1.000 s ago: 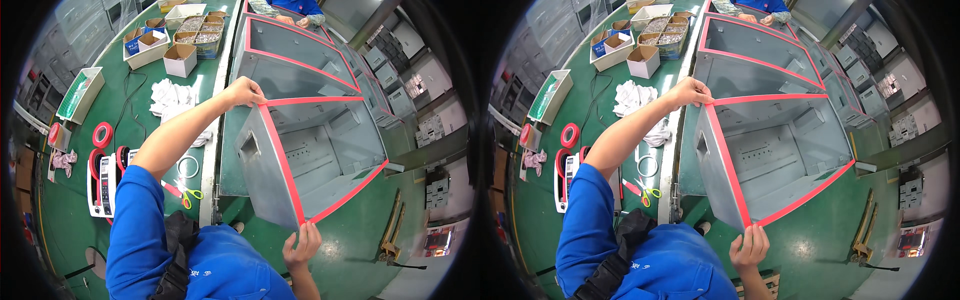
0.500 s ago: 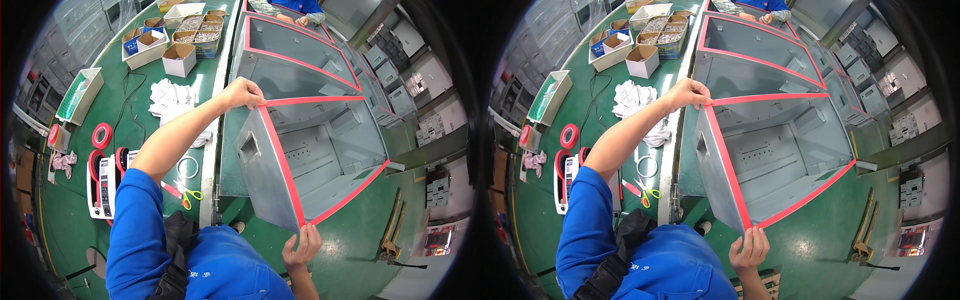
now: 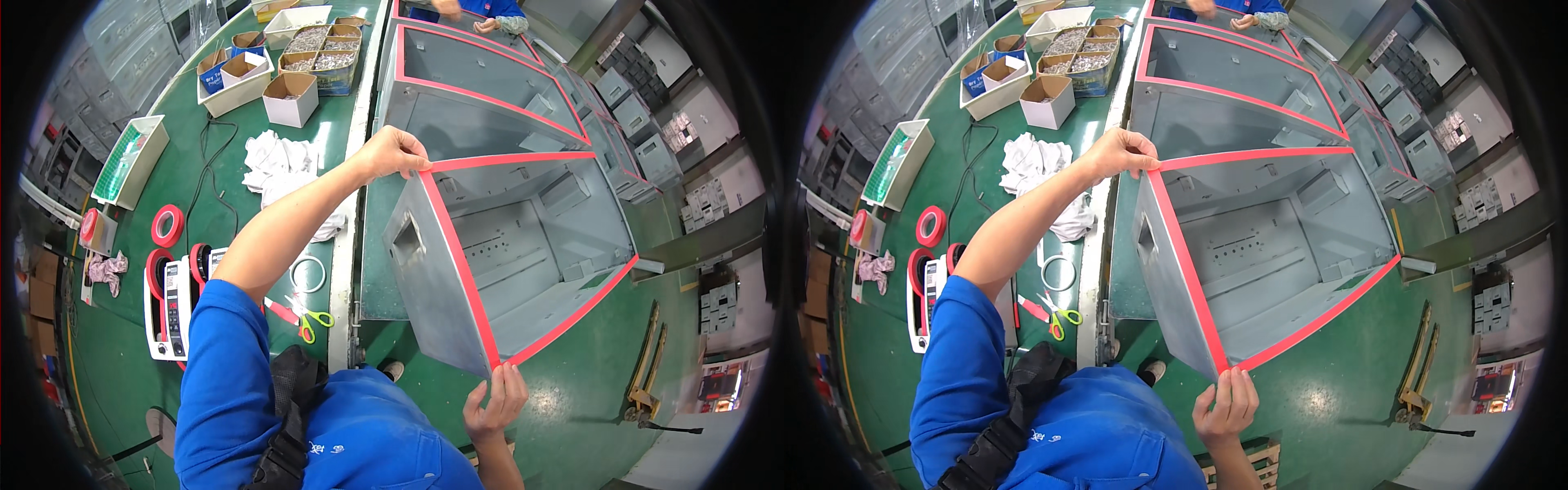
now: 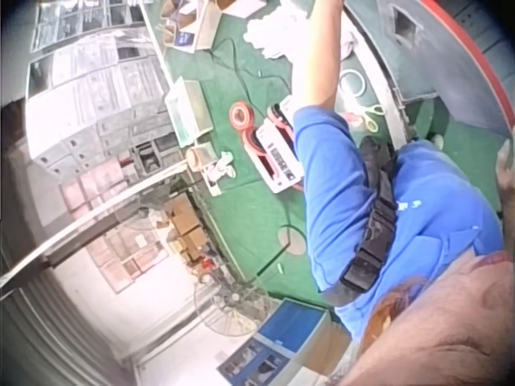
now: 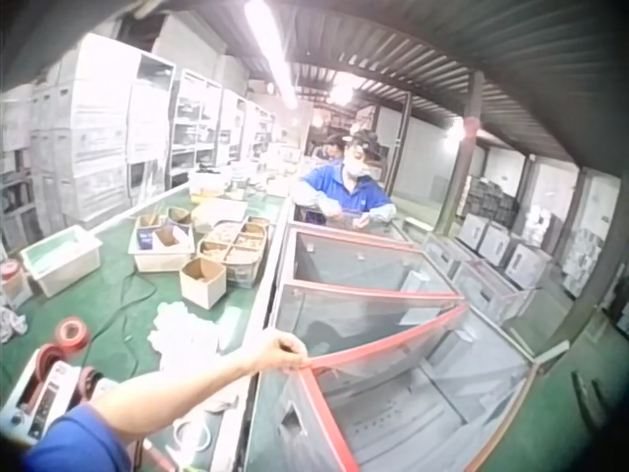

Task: Applying red protective tape to the top edges of metal cabinets and using a scraper to clean or smooth edges.

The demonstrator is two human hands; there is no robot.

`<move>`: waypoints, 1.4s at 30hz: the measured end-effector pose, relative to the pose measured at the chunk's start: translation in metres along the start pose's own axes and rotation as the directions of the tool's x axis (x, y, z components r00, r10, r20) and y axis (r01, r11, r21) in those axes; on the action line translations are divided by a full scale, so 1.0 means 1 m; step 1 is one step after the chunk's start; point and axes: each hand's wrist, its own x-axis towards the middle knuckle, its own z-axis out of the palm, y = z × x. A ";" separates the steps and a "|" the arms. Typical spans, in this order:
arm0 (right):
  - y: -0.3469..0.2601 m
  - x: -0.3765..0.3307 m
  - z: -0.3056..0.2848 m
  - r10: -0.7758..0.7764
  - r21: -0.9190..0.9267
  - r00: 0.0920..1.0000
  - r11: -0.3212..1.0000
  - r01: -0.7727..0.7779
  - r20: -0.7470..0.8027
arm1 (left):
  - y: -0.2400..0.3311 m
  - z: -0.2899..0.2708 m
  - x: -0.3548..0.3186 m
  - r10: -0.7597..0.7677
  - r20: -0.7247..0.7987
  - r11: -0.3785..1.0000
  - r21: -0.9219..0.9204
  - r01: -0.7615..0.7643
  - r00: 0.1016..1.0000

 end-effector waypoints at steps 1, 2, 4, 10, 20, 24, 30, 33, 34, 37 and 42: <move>0.000 0.000 0.000 0.001 0.001 1.000 1.000 -0.001 0.001 | 0.001 0.000 0.000 0.000 -0.006 1.000 0.019 0.000 1.000; 0.000 0.000 0.000 0.002 0.002 1.000 1.000 -0.002 0.002 | 0.001 0.000 -0.001 0.001 -0.013 0.999 0.038 0.000 1.000; 0.000 0.000 0.000 0.004 0.001 1.000 1.000 -0.004 0.002 | 0.001 0.001 -0.001 0.006 -0.027 0.998 0.057 -0.005 1.000; 0.003 -0.004 0.002 -0.001 0.015 1.000 1.000 0.001 0.014 | -0.003 0.008 -0.001 0.088 -0.108 0.993 0.090 -0.079 0.990; -0.030 0.067 0.003 0.025 0.004 0.915 1.000 -0.030 0.402 | -0.049 -0.009 -0.015 -0.060 -0.289 0.966 -0.259 -0.018 0.955; -0.050 0.122 0.069 0.062 0.063 0.942 0.994 -0.087 0.330 | -0.051 -0.012 -0.038 -0.039 -0.316 0.975 -0.218 -0.032 0.948; -0.071 0.228 0.158 0.141 0.029 0.935 0.987 -0.159 0.326 | -0.043 0.010 -0.036 0.232 -0.363 0.962 -0.051 -0.268 0.902; -0.075 0.215 0.180 0.124 -0.212 0.956 0.975 -0.067 0.266 | -0.029 0.024 -0.029 0.428 -0.306 0.903 0.175 -0.391 0.851; -0.073 0.202 0.169 0.140 -0.210 0.949 0.974 -0.082 0.283 | -0.026 0.033 -0.029 0.509 -0.230 0.856 0.236 -0.460 0.829; -0.055 0.139 0.108 0.145 -0.047 0.946 0.989 -0.137 0.290 | -0.029 0.048 -0.029 0.601 0.005 0.664 0.554 -0.503 0.799; -0.026 0.037 0.006 0.133 -0.033 0.948 0.991 -0.129 0.289 | -0.022 0.052 -0.038 0.629 0.017 0.470 0.789 -0.397 0.777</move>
